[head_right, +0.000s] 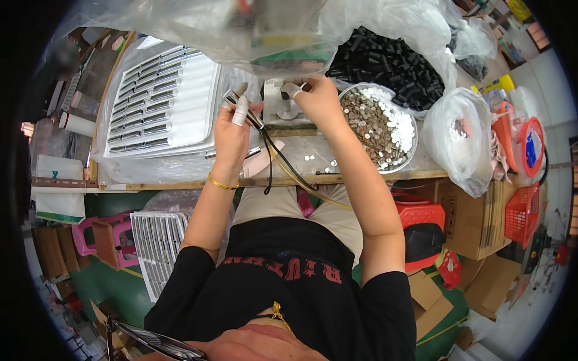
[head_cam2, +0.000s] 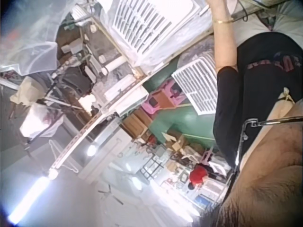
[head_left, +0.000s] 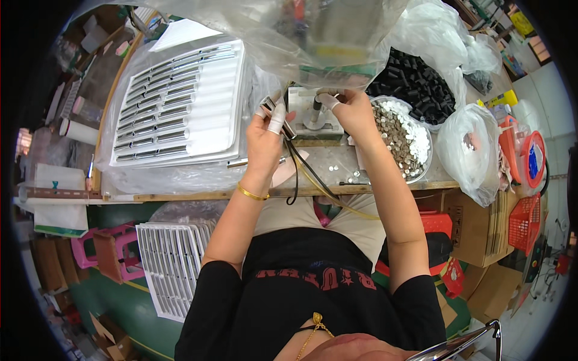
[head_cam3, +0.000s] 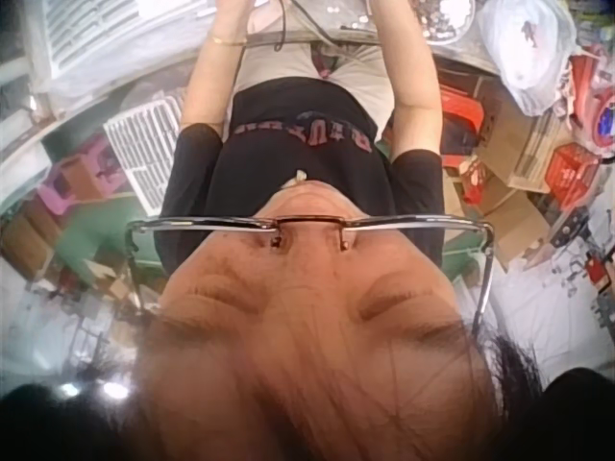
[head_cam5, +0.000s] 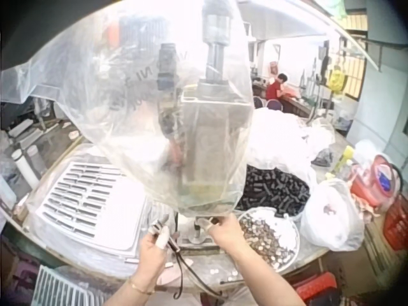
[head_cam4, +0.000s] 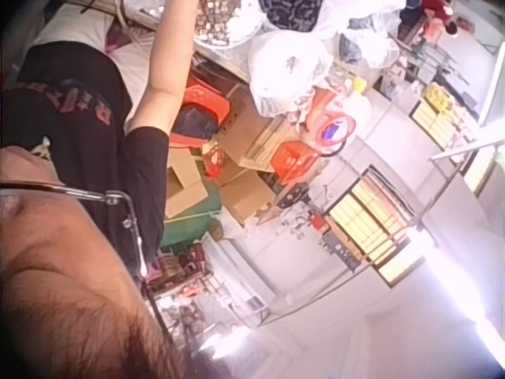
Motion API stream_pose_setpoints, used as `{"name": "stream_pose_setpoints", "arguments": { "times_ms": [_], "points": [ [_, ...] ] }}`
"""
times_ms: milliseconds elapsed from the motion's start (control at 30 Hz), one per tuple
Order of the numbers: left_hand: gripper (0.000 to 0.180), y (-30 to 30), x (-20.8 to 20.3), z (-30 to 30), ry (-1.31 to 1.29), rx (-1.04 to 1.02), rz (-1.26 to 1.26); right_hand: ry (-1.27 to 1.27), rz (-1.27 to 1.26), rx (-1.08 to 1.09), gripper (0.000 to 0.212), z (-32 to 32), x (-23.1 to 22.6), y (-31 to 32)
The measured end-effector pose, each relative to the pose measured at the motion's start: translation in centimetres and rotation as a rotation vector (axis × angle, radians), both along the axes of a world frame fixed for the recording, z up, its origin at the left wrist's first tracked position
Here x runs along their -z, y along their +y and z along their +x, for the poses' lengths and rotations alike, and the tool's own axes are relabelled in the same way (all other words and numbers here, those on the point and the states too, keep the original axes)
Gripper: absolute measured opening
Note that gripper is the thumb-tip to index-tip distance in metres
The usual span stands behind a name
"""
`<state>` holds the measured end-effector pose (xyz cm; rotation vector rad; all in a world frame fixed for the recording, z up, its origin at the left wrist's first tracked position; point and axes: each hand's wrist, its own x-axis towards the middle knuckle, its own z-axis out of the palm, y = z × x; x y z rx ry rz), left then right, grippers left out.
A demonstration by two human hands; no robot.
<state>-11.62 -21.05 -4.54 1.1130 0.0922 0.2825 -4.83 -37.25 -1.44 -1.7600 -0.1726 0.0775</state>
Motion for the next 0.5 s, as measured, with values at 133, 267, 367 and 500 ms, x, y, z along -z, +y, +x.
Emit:
{"name": "stream_pose_setpoints", "arguments": {
  "times_ms": [133, 267, 367, 500],
  "points": [
    [0.031, 0.0, -0.8, 0.2, 0.08, -0.069, -0.065, -0.339, -0.299, -0.018, 0.018, -0.5, -0.1, -0.1],
    [0.031, 0.4, -0.5, 0.4, 0.079, -0.065, -0.184, -0.239, -0.196, -0.003, 0.019, -0.4, 0.0, -0.2],
    [0.032, 1.1, 0.2, 0.4, 0.073, -0.023, -0.385, -0.096, -0.031, 0.101, 0.027, -0.5, 0.8, -0.9],
    [0.028, 2.3, 0.5, 0.1, 0.076, 0.025, -0.506, -0.16, -0.265, 0.02, 0.031, -1.4, 2.9, -2.2]
  ]
}}
